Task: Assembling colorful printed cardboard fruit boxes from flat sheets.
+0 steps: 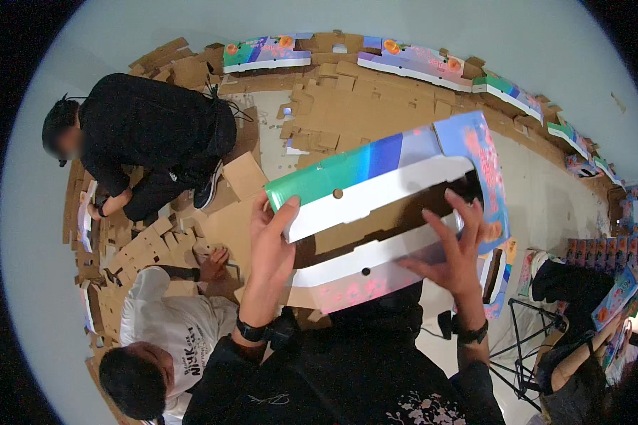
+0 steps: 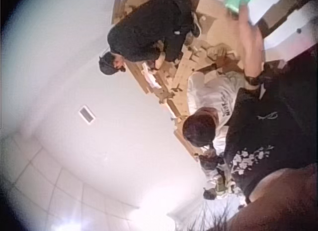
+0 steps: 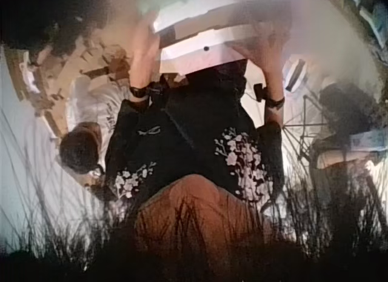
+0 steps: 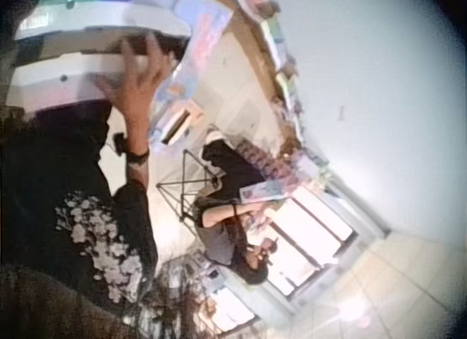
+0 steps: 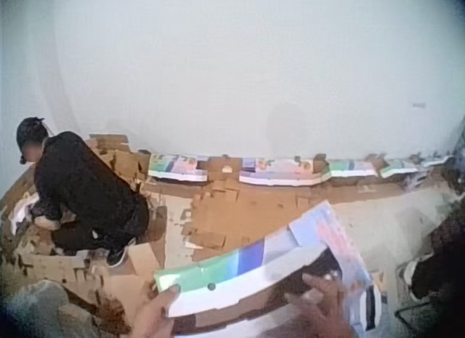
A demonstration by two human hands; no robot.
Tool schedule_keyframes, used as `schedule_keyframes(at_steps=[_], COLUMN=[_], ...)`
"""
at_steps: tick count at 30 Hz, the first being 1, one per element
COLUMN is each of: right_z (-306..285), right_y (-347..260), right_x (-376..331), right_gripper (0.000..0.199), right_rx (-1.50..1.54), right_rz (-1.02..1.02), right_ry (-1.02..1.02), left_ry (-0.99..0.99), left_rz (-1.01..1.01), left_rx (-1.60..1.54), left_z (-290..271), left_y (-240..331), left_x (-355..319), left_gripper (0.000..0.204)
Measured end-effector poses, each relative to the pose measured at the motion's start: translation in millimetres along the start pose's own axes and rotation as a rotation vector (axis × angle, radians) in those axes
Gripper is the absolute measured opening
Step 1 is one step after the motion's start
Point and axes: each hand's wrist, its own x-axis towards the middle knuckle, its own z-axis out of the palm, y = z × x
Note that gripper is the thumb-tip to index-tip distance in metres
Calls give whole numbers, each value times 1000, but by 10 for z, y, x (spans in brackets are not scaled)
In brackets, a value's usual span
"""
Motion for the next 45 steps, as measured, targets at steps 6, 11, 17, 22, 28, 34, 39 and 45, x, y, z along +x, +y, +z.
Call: schedule_keyframes(at_steps=[6, 11, 17, 22, 28, 34, 39, 45], right_z=[-119, -58, 247, 48, -111, 22, 80, 211], right_y=[-115, -841, -790, -205, 55, 55, -7, 21], right_x=[177, -124, -65, 199, 343, 133, -429, -1105], right_gripper=[70, 95, 105, 77, 47, 66, 95, 76], right_rx=[-128, 75, -49, -88, -110, 39, 68, 388], right_rz=[173, 188, 283, 167, -29, 4, 333, 857], right_ry=[70, -115, -73, 89, 92, -72, -24, -110], left_ry=[-415, -405, -357, -396, -333, -249, -221, -198], left_rz=[-132, -66, -72, -132, -219, -155, -167, -169], left_rx=[-10, -145, -430, -515, -668, -539, -229, 58], left_z=[102, 435, 848, 814, 596, 259, -24, -222], left_y=[-37, -104, -134, -56, -270, -559, -791, -922], left_x=[108, 171, 135, 130, 6, -228, -280, -266], left_gripper=[37, 36, 38, 38, 40, 42, 49, 63])
